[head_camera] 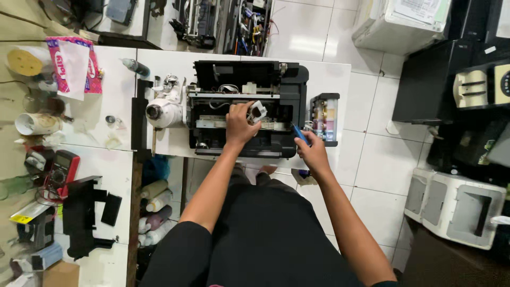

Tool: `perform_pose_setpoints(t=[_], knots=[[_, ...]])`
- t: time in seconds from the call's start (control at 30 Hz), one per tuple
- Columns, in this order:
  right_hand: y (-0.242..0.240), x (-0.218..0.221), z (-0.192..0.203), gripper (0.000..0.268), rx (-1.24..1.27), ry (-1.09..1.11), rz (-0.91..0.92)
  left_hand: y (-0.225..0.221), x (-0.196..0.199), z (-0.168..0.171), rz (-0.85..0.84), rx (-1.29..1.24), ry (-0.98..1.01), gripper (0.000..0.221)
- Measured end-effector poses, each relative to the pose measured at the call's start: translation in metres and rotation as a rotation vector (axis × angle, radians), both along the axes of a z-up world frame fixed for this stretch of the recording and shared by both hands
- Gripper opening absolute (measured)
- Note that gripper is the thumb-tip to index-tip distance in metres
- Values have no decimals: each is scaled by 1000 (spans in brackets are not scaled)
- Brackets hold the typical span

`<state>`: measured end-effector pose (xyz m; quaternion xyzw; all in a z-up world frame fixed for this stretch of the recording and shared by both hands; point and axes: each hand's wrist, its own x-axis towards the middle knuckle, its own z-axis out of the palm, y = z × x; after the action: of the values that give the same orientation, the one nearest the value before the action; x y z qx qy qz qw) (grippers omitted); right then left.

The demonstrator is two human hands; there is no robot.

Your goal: The person cleans the interior of a disassembled printer using a blue-handled brush and a white cloth. They repeatedly brush and wipe various internal components, including a white plastic part and an orange-colored part, while standing at a cluttered workbench.

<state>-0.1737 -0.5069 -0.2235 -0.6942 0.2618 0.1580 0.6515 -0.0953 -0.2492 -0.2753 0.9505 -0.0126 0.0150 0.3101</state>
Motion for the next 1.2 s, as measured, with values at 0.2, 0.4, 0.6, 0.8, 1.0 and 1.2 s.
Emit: perform_pose_setpoints(t=[0.2, 0.4, 0.6, 0.8, 1.0, 1.2], knots=[[20, 4, 1, 30, -2, 10, 11, 23, -1, -8, 42, -153, -15, 76], [48, 13, -10, 31, 25, 40, 37, 70, 15, -40, -8, -267, 141, 81], [58, 20, -34, 29, 42, 17, 25, 84, 26, -5, -158, -9, 216, 75], [71, 22, -24, 29, 41, 25, 10, 81, 10, -9, 68, 24, 167, 36], [70, 18, -16, 30, 5, 65, 3, 42, -37, 18, 44, 82, 419, 35], [68, 9, -22, 34, 35, 69, -1, 57, -27, 26, 58, 55, 379, 36]])
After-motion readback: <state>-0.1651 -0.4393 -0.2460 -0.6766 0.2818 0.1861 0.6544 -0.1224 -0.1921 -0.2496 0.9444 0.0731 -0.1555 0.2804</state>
